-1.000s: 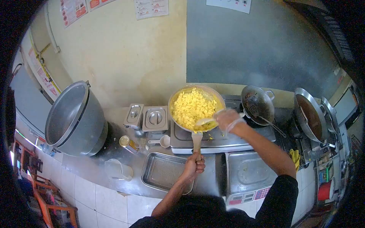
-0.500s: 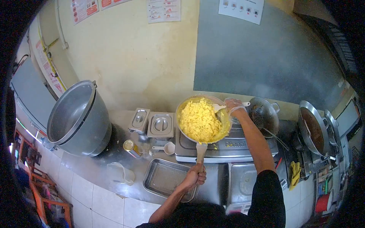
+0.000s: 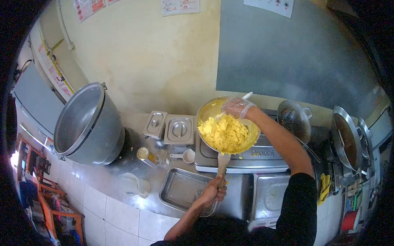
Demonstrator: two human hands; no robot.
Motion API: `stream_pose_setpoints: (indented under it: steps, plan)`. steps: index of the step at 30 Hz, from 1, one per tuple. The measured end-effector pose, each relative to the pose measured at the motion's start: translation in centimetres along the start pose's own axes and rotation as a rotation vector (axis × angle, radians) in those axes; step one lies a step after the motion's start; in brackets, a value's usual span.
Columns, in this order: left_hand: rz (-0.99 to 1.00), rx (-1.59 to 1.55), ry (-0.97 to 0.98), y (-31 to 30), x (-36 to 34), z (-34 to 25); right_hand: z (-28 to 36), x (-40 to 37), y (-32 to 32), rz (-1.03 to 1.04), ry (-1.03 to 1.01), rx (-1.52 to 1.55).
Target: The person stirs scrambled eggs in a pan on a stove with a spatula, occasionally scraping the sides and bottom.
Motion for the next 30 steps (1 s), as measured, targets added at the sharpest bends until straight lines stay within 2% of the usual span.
stream_pose_setpoints:
  steps: [1,7,10,12,16,18,19,24,26,30]
  plan:
    - [0.004,-0.006,0.004,0.0,0.1,0.2,0.4,-0.7,-0.2,-0.055,-0.061,-0.072]
    - [0.024,-0.028,0.044,0.2,-0.2,0.1,5.5,-8.1,-9.0,0.199,0.129,-0.200]
    - [0.052,-0.049,0.042,0.2,0.1,0.3,7.1,-12.7,-11.0,0.097,0.249,-0.081]
    - [0.053,-0.058,0.070,0.5,0.4,0.5,9.3,-14.2,-11.8,0.163,0.275,0.031]
    - [0.077,-0.073,0.099,1.3,0.8,0.8,14.0,-14.2,-9.5,0.198,0.230,0.150]
    - [0.077,-0.089,0.119,1.4,1.5,1.3,15.4,-12.1,-6.9,0.305,0.319,0.164]
    - [0.074,-0.096,0.131,1.4,1.6,1.5,15.7,-11.0,-6.0,0.261,0.356,0.154]
    - [0.057,-0.108,0.169,1.7,1.9,2.3,12.2,-6.7,-2.2,0.039,0.527,0.116]
    - [0.060,-0.119,0.165,1.9,1.8,2.6,9.1,-5.5,-0.6,0.047,0.577,0.060]
    - [0.050,-0.111,0.168,1.9,1.2,2.0,7.4,-5.7,-2.7,0.121,0.663,0.059]
Point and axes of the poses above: each hand's wrist, its own x-axis towards the middle knuckle, its own y-axis out of the palm, z = x × y, the point moved 5 cm from there along x, towards the middle knuckle, and after that the axes turned 2 degrees about -y, right-handed, at the moved point
